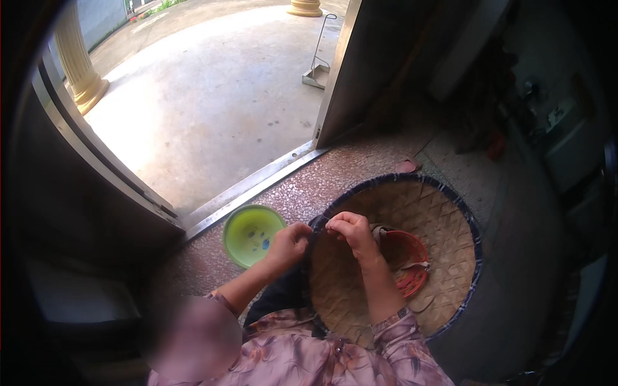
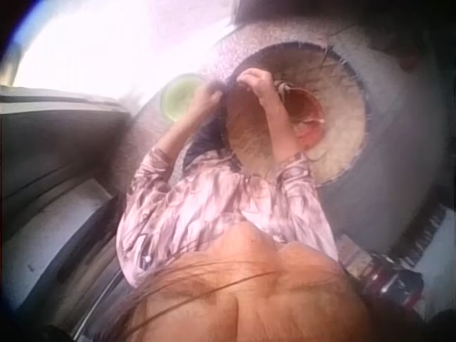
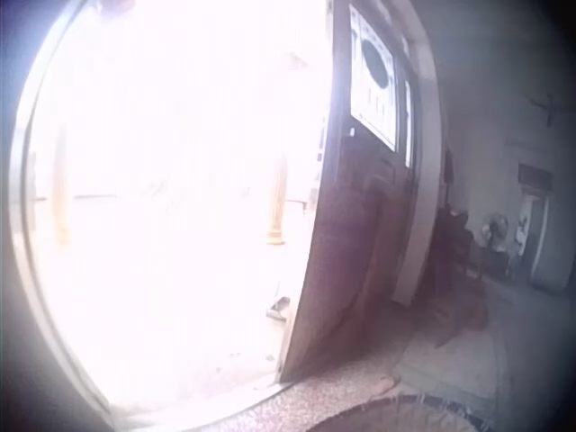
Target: The recorder is repairing the strap of a bamboo woven hat and sewing a piece of fabric.
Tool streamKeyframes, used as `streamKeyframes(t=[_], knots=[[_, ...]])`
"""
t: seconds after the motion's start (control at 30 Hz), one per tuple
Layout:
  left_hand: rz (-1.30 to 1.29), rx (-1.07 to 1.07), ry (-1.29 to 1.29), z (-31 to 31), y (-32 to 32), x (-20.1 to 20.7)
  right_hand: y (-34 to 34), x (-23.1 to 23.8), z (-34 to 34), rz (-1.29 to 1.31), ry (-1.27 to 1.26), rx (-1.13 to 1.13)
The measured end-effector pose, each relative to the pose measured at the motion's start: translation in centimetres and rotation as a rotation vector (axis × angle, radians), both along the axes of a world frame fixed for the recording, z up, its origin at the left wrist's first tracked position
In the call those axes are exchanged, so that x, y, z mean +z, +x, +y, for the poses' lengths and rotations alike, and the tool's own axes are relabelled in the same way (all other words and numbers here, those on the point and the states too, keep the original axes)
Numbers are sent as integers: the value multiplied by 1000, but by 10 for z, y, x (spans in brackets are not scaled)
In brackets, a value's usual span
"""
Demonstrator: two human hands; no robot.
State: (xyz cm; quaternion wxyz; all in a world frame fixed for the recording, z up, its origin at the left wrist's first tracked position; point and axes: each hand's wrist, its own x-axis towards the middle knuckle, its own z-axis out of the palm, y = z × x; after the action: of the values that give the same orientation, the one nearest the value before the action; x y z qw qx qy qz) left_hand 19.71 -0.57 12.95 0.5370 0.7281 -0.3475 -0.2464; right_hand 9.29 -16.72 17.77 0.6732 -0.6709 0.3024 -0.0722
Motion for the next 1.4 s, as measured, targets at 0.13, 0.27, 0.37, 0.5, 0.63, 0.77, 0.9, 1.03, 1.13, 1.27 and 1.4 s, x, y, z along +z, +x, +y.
streamKeyframes(t=[0.13,0.27,0.37,0.5,0.63,0.77,0.9,1.03,1.13,1.27,1.4], knots=[[-58,11,-14,-6,5,1,-6,14,-5,-173,335,-49],[-275,54,-153,-19,11,13,-12,15,-14,-209,298,-49],[-490,45,-315,-27,15,23,-13,22,-17,-194,277,-9],[-901,-179,-348,-25,29,51,-7,31,-22,-134,112,1],[-1173,-380,-206,-33,38,59,5,31,-28,-103,-70,75],[-1344,-456,-52,-42,55,66,20,26,-30,-56,-93,102],[-1385,-502,-22,-41,57,65,28,9,-21,-10,-363,63],[-1149,-505,-72,-39,61,56,24,10,-4,-28,-697,13],[-815,-436,-145,-42,63,38,15,8,-2,-5,-739,14],[-428,-380,-138,-42,65,24,8,6,0,47,-792,68],[-136,-344,4,-40,62,29,5,-1,2,41,-711,18]])
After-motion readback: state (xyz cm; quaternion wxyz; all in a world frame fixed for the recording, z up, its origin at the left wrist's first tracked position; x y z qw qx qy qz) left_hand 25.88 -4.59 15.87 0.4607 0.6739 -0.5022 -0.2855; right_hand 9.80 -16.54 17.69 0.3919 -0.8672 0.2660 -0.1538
